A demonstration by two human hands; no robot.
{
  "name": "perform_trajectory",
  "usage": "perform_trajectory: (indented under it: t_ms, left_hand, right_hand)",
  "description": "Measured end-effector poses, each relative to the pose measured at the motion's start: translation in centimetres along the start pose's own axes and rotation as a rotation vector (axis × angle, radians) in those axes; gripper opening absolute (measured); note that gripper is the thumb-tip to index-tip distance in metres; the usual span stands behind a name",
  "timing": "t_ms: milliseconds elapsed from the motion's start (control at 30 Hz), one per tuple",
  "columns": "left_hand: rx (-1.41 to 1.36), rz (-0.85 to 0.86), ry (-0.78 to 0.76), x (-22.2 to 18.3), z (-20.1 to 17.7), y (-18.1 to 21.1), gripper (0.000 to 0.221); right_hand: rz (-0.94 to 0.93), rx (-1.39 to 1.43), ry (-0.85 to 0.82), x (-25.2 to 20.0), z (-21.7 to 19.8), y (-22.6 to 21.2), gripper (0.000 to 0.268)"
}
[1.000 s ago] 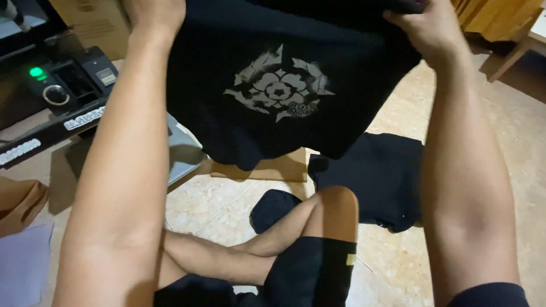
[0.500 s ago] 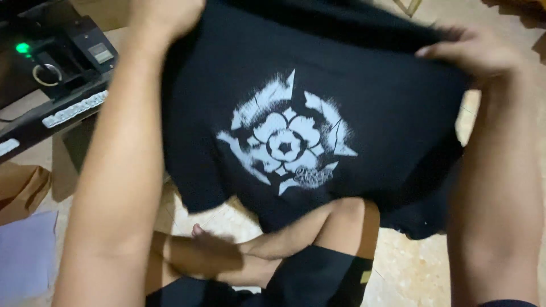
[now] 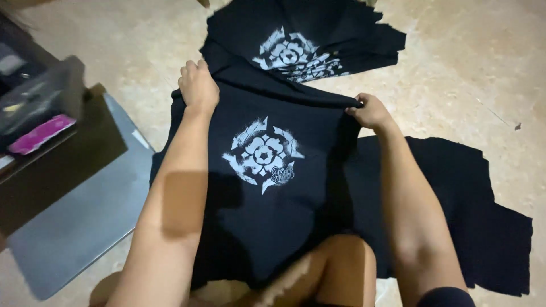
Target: The person is sitting on the floor, picking up black fabric pieces with printed designs, smoothing them out, and stacking them neatly.
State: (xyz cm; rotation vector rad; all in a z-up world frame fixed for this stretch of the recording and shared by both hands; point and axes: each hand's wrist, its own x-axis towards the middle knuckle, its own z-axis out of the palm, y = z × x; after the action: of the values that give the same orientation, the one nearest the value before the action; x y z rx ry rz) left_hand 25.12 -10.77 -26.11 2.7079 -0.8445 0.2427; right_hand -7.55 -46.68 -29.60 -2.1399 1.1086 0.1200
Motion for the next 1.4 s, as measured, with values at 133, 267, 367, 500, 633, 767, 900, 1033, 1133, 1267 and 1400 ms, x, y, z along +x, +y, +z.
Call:
perform_trajectory:
  t_ms: [133, 267, 367, 500, 633, 767, 900, 1033, 1133, 1267, 1400]
  left_hand:
    - [0.068, -0.068, 0.02, 2.0, 8.5, -1.8, 0.043]
    - [0.098, 0.016, 0.016, 2.4, 12.1, -2.7, 0.049]
    - [0.087, -0.009, 0.032, 2.5, 15.1, -2.6, 0.049]
    - [0.213, -0.111, 0.018, 1.2, 17.5, -2.2, 0.066]
    - [0.325, -0.175, 0.099, -0.9, 14.7, 0.5, 0.101]
    - [0.065, -0.189, 0.049, -5.7, 12.8, 4.7, 0.077]
    - [-0.138, 0.456, -0.132, -10.1, 14.9, 5.8, 0.054]
    - [-0.073, 0.344, -0.437, -6.6, 16.5, 5.3, 0.065]
    - [-0.142, 0.344, -0.515, -4.2, 15.6, 3.7, 0.065]
    - [-0.132, 0.362, -0.541, -3.0, 14.9, 4.0, 0.066]
    - [-0.141, 0.362, -0.394, -2.3, 16.8, 3.8, 0.057]
  right_hand:
    - [-0.033, -0.048, 0.161, 4.2, 4.0, 0.5, 0.015]
    - [-0.088, -0.068, 0.275, 6.2, 7.4, 0.6, 0.024]
    - [-0.01, -0.07, 0.327, 6.2, 9.5, 0.0, 0.025]
    - [0.003, -0.177, 0.42, 5.3, 12.5, -1.9, 0.036]
    - [-0.291, -0.279, 0.604, 1.7, 15.3, -6.0, 0.048]
    - [-0.621, -0.338, 0.458, -3.0, 20.6, -7.9, 0.04]
    - [-0.45, -0.46, 0.107, -1.8, 21.9, -8.5, 0.07]
    - [-0.305, -0.501, -0.072, 0.3, 18.9, -11.1, 0.076]
    - [-0.367, -0.425, 0.009, 2.7, 18.6, -10.2, 0.073]
    - [-0.499, -0.379, 0.178, 6.8, 19.6, -7.2, 0.065]
    - [-0.625, -0.437, 0.367, 8.3, 19.7, -6.9, 0.048]
